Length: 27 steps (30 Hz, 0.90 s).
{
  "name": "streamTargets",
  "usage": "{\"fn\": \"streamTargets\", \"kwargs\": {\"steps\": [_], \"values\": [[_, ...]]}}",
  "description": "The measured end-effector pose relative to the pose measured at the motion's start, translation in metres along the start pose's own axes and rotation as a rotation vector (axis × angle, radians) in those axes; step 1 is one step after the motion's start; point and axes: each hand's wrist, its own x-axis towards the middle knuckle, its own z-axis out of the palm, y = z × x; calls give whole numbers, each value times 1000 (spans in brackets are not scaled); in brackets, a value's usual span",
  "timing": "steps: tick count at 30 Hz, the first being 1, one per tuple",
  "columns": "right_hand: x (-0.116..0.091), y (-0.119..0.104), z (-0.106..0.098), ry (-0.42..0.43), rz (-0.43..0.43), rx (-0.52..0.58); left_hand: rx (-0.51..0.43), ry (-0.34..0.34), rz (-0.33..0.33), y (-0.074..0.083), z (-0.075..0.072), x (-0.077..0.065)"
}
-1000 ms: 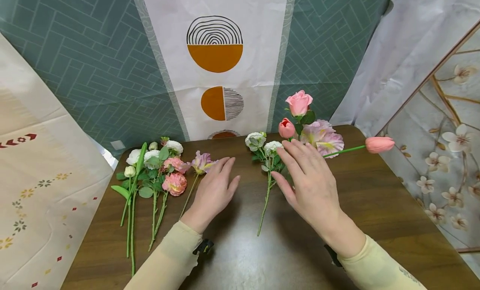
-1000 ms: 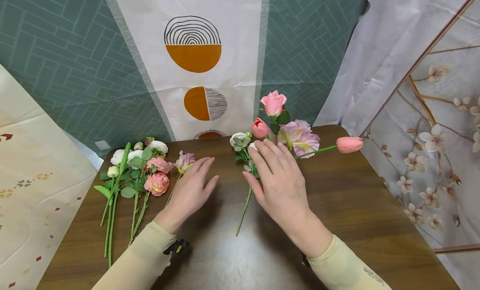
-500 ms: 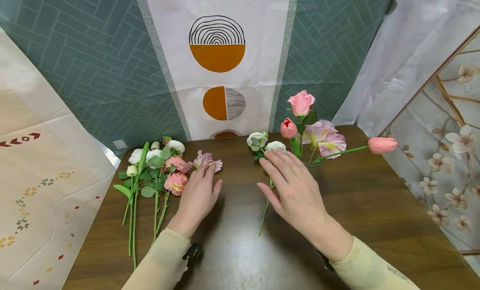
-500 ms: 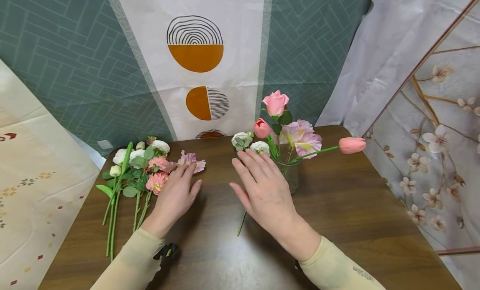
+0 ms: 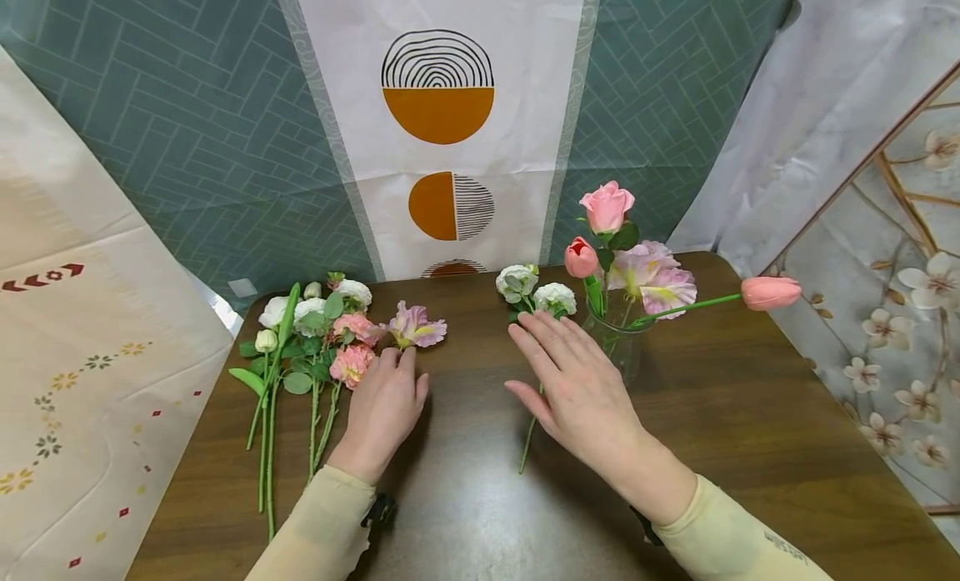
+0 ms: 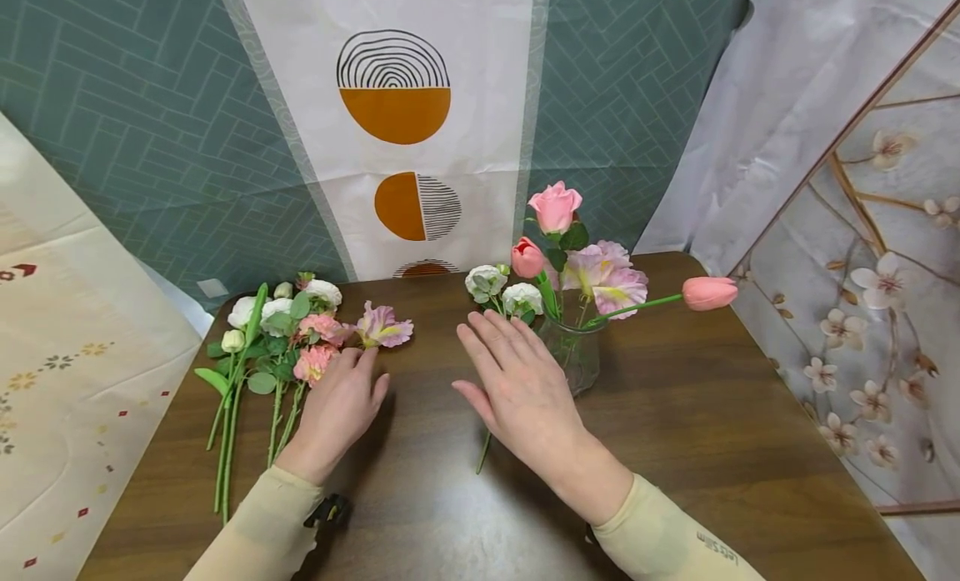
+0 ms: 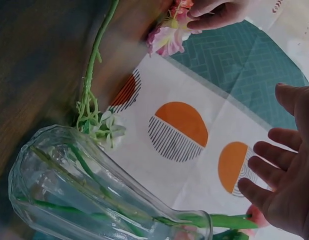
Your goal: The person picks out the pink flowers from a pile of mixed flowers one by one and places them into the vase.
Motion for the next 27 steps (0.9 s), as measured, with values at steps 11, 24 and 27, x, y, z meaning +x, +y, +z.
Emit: {"fn": "streamTargets", "kwargs": {"steps": [11, 24, 27], "values": [[-2, 0, 10, -49, 7, 3, 50, -11, -41, -9, 4, -6], [1, -1, 34, -164, 12, -39, 72, -37, -85, -16, 7, -8], [3, -4, 40, -177, -4, -54, 73, -37, -91, -19, 8, -9]]}}
